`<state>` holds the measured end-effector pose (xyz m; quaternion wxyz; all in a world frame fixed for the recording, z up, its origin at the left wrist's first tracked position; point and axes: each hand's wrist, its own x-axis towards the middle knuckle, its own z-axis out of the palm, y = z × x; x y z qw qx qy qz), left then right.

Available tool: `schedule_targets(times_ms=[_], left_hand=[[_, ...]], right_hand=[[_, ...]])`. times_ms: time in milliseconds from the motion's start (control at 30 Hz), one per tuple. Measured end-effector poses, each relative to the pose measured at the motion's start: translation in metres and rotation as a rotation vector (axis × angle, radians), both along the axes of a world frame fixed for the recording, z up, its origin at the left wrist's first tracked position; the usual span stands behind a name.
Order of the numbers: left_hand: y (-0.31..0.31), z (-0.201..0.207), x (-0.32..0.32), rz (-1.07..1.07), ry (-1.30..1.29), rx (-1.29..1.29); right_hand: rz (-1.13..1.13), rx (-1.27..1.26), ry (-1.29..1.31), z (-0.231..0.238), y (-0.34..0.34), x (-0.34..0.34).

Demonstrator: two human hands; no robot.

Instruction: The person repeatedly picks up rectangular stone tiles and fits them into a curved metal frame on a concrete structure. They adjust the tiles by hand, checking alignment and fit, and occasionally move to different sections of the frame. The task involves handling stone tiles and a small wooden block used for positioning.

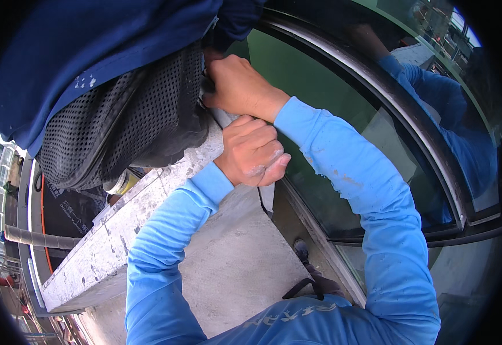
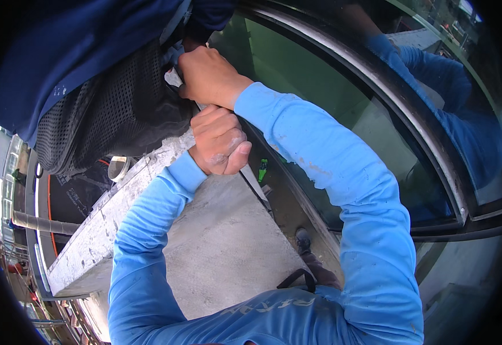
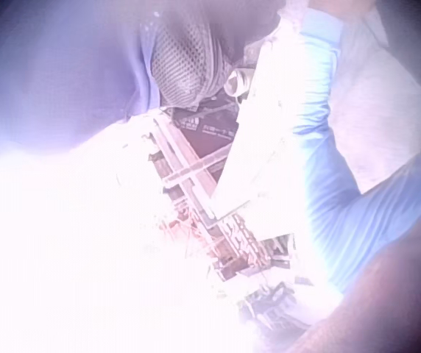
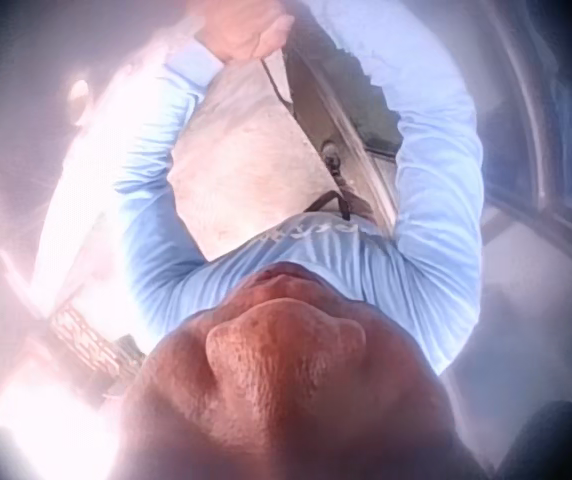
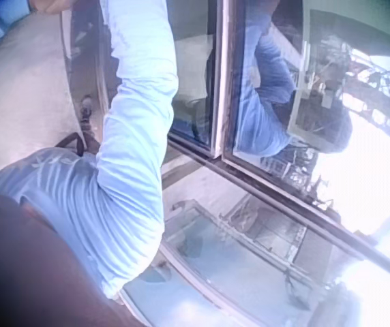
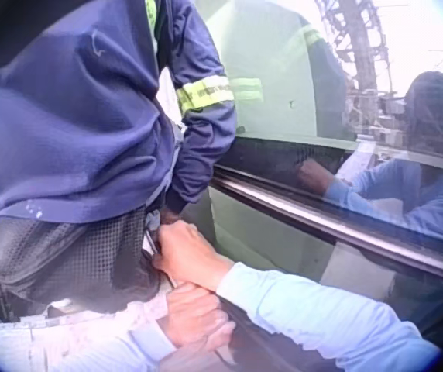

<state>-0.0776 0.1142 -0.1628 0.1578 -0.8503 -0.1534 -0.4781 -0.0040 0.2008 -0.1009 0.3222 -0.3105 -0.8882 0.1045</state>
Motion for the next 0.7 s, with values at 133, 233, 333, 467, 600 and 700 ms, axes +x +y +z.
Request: schedule_targets(times_ms=[133, 233, 333, 467, 600, 700], left_hand=[[0.000, -0.004, 0.002, 0.010, -0.021, 0.024], [-0.002, 0.002, 0.003, 0.008, -0.051, 0.040], [0.000, 0.001, 0.002, 0.008, -0.049, 0.038], [0.000, 0.004, -0.005, -0.014, -0.022, 0.000], [-0.001, 0.010, 0.001, -0.005, 0.063, -0.050], [-0.006, 0.000, -0.004, 0.017, 0.103, -0.072]], right_hand=[[0.052, 0.083, 0.087, -0.008, 0.005, -0.003], [0.046, 0.094, 0.084, -0.003, 0.009, 0.000], [0.063, 0.155, 0.110, -0.005, 0.008, -0.006], [0.037, 0.088, 0.088, -0.002, 0.002, -0.010], [0.088, 0.189, 0.173, -0.009, 0.006, 0.005], [0.223, 0.184, 0.256, -0.017, 0.015, 0.014]])
